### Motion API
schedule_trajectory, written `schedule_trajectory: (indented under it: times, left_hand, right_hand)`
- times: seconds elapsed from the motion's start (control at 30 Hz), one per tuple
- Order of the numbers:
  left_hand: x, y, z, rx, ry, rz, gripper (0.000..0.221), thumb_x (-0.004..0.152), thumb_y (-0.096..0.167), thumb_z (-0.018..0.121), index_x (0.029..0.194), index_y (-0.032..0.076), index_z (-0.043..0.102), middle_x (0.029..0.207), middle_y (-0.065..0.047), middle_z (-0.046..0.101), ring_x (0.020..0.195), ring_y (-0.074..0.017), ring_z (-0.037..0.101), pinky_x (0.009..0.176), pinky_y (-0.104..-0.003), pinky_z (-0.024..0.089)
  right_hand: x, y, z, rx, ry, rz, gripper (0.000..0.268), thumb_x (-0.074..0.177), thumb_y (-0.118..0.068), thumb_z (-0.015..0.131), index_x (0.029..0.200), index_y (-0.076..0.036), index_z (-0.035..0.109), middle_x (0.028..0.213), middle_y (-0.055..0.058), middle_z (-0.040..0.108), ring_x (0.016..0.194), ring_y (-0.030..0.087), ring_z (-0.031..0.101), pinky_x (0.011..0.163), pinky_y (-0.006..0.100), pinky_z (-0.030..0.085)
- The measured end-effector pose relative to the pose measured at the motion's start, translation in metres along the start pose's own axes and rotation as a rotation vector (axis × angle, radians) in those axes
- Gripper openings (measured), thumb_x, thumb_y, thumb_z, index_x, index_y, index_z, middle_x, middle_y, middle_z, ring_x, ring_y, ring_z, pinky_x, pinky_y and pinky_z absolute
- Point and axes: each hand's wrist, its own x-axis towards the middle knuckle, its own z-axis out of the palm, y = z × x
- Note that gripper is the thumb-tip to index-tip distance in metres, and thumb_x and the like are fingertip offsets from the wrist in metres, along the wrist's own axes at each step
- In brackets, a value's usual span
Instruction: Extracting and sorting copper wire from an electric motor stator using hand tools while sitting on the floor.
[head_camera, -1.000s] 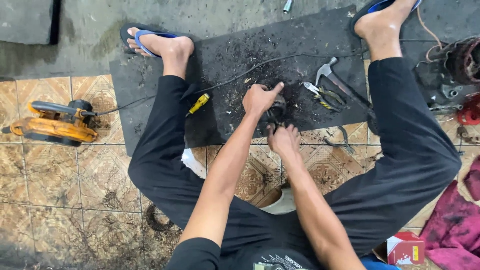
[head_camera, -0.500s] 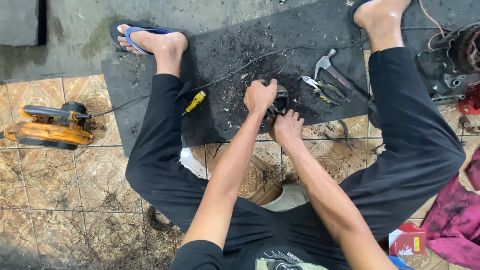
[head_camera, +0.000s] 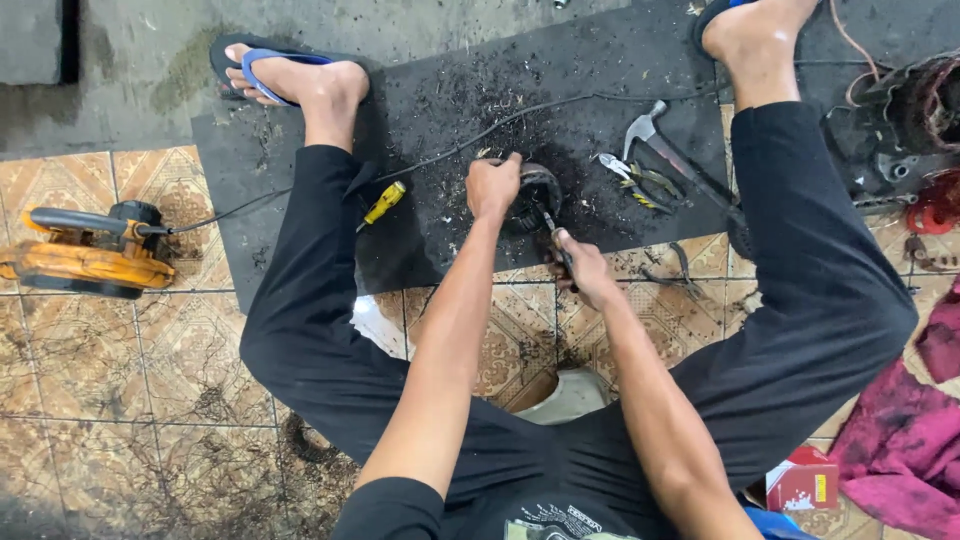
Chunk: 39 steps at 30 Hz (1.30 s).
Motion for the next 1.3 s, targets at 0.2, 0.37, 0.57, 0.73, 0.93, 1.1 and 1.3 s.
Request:
schedule_trajectory:
  times: [0.2, 0.37, 0.57, 0.73, 0.93, 1.1, 1.3]
  left_hand:
    - [-0.008, -0.005, 0.004, -0.001, 0.010, 0.003, 0.048, 0.081, 0.051, 0.061, 0.107, 0.016, 0.080, 0.112, -0.014, 0.078, 0.118, -0.0364, 0.070, 0.099, -0.052, 0.056]
    - [0.000, -0.002, 0.004, -0.019, 0.037, 0.032, 0.050, 0.083, 0.049, 0.061, 0.111, 0.012, 0.080, 0.115, -0.018, 0.078, 0.119, -0.0387, 0.070, 0.100, -0.051, 0.056]
    - [0.013, -0.020, 0.008, -0.084, 0.046, 0.010, 0.048, 0.083, 0.049, 0.063, 0.109, 0.013, 0.080, 0.112, -0.017, 0.078, 0.118, -0.0379, 0.070, 0.099, -0.050, 0.056]
    - [0.020, -0.028, 0.008, -0.088, 0.056, 0.029, 0.043, 0.084, 0.049, 0.063, 0.103, 0.015, 0.081, 0.106, -0.015, 0.079, 0.116, -0.0382, 0.071, 0.097, -0.050, 0.057]
    - [0.027, -0.032, 0.014, -0.057, 0.055, 0.023, 0.042, 0.083, 0.049, 0.062, 0.102, 0.017, 0.081, 0.107, -0.013, 0.079, 0.118, -0.0352, 0.070, 0.098, -0.049, 0.056]
    - [0.031, -0.038, 0.016, -0.087, 0.059, 0.040, 0.042, 0.082, 0.047, 0.063, 0.098, 0.013, 0.082, 0.099, -0.014, 0.079, 0.113, -0.0377, 0.072, 0.095, -0.050, 0.057]
    - [0.009, -0.034, 0.006, -0.180, 0.060, 0.142, 0.030, 0.081, 0.039, 0.064, 0.062, 0.017, 0.071, 0.060, -0.004, 0.068, 0.070, -0.0275, 0.074, 0.070, -0.041, 0.056]
  right_hand:
    - [-0.028, -0.032, 0.010, -0.038, -0.067, -0.117, 0.045, 0.102, -0.041, 0.067, 0.078, -0.004, 0.058, 0.076, 0.012, 0.048, 0.063, 0.024, 0.055, 0.035, 0.032, 0.041]
    - [-0.033, -0.052, 0.023, -0.080, -0.023, -0.123, 0.048, 0.103, -0.040, 0.061, 0.074, -0.002, 0.054, 0.072, 0.011, 0.051, 0.067, 0.027, 0.063, 0.043, 0.033, 0.045]
    - [-0.056, -0.063, 0.008, -0.624, 0.052, -0.135, 0.052, 0.096, -0.057, 0.062, 0.082, -0.009, 0.075, 0.082, 0.013, 0.068, 0.088, 0.030, 0.067, 0.073, 0.045, 0.053]
    - [-0.029, -0.037, -0.013, -1.115, -0.002, -0.186, 0.064, 0.098, -0.059, 0.053, 0.117, -0.002, 0.076, 0.133, 0.024, 0.065, 0.128, 0.046, 0.059, 0.107, 0.057, 0.046]
    - [-0.027, -0.029, 0.018, -1.373, 0.039, -0.247, 0.060, 0.098, -0.059, 0.047, 0.122, -0.012, 0.076, 0.143, 0.018, 0.058, 0.133, 0.041, 0.056, 0.108, 0.054, 0.045]
    - [-0.028, -0.028, 0.020, -1.449, 0.083, -0.246, 0.057, 0.094, -0.060, 0.049, 0.119, -0.017, 0.078, 0.144, 0.015, 0.057, 0.135, 0.037, 0.053, 0.108, 0.053, 0.041]
    - [-0.036, -0.017, 0.027, -1.498, 0.112, -0.270, 0.052, 0.093, -0.058, 0.051, 0.113, -0.019, 0.079, 0.135, 0.015, 0.061, 0.129, 0.036, 0.055, 0.104, 0.052, 0.041]
